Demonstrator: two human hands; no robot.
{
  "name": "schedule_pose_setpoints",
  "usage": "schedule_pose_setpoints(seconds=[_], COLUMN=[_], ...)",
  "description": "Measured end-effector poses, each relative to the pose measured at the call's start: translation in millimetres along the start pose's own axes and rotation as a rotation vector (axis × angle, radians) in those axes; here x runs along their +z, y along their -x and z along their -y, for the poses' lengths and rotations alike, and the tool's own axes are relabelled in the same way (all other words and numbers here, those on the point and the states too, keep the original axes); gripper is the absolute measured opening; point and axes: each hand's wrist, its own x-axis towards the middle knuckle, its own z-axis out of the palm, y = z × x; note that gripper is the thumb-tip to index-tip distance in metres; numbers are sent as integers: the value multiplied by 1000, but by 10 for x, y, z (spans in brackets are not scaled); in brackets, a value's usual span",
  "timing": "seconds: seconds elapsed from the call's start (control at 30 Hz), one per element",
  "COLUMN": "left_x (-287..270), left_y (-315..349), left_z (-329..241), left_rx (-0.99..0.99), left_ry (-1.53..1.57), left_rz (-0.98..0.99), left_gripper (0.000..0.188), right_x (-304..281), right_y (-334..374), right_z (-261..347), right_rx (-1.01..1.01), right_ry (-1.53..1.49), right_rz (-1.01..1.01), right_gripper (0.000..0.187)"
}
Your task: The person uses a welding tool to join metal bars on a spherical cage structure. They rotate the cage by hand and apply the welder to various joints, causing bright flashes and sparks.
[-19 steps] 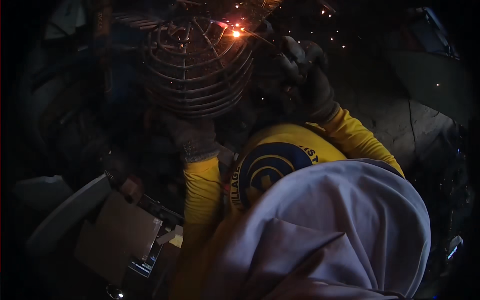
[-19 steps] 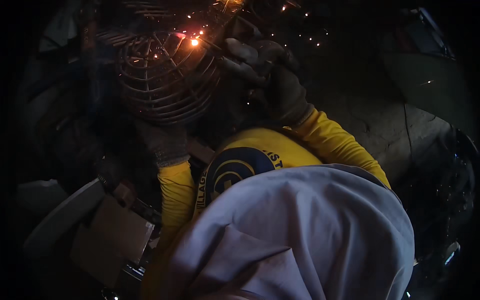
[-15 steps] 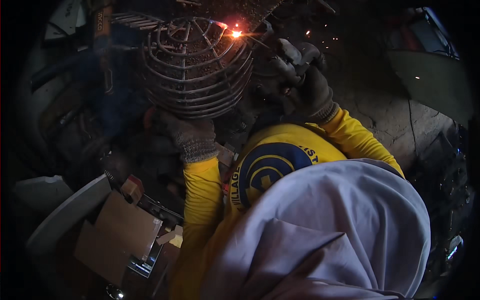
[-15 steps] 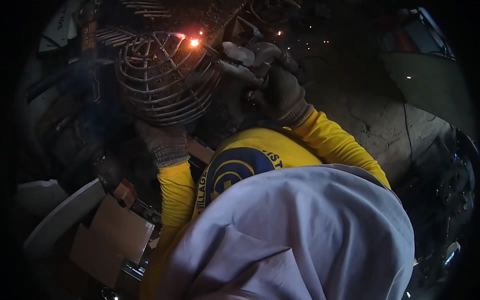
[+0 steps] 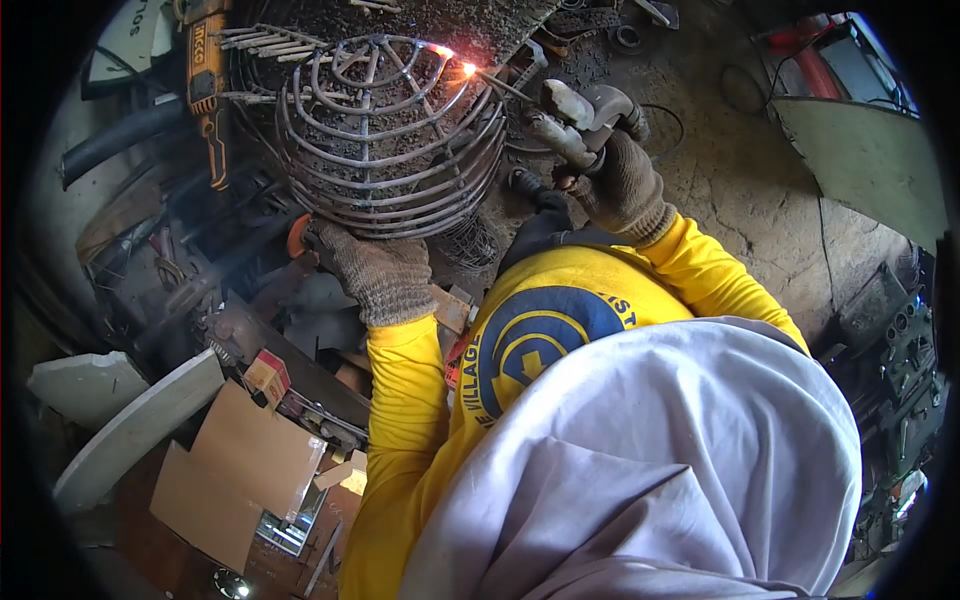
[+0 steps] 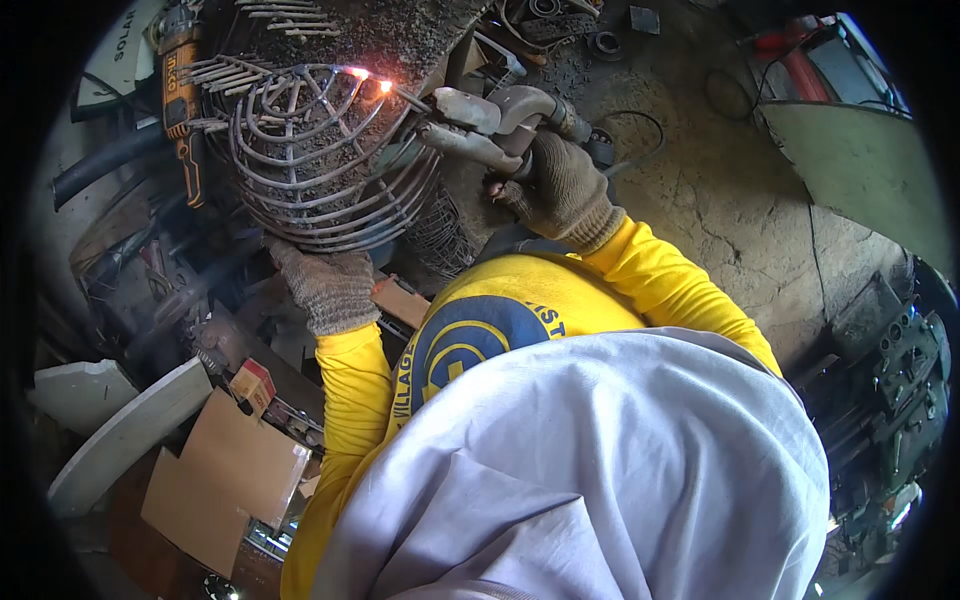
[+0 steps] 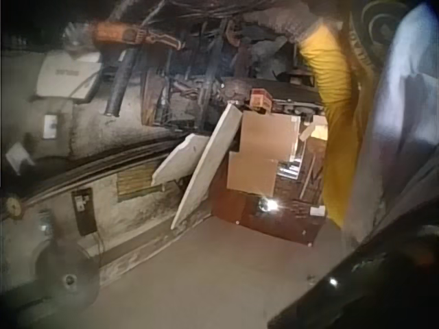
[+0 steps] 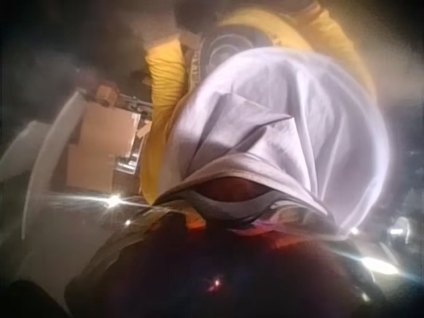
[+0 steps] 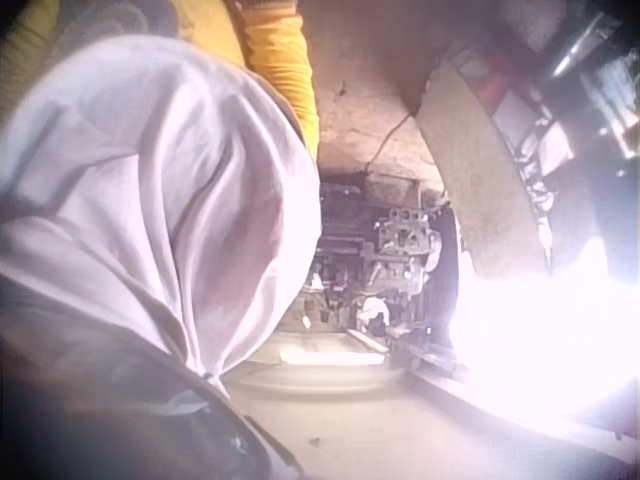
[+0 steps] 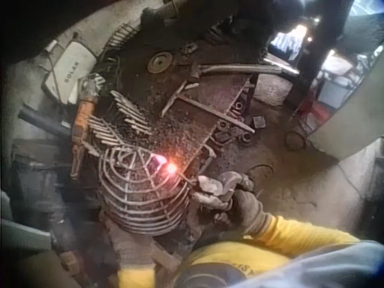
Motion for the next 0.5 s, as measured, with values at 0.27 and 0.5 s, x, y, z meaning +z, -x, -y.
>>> schedule_pose_setpoints(seconds=[0.27, 0.5], left_x=[-43, 34], left_y=[102, 102], left_z=[-25, 41], left_rx=[0, -13], left_ry=[41, 15], left_rz=[-56, -176], left_gripper=[58, 57], right_x=[160, 76], right_y=[88, -166], right_z=[-58, 69], right_rx=[-69, -7], right_ry=[-195, -418], right_rz=[-63, -142], right_gripper=[43, 40])
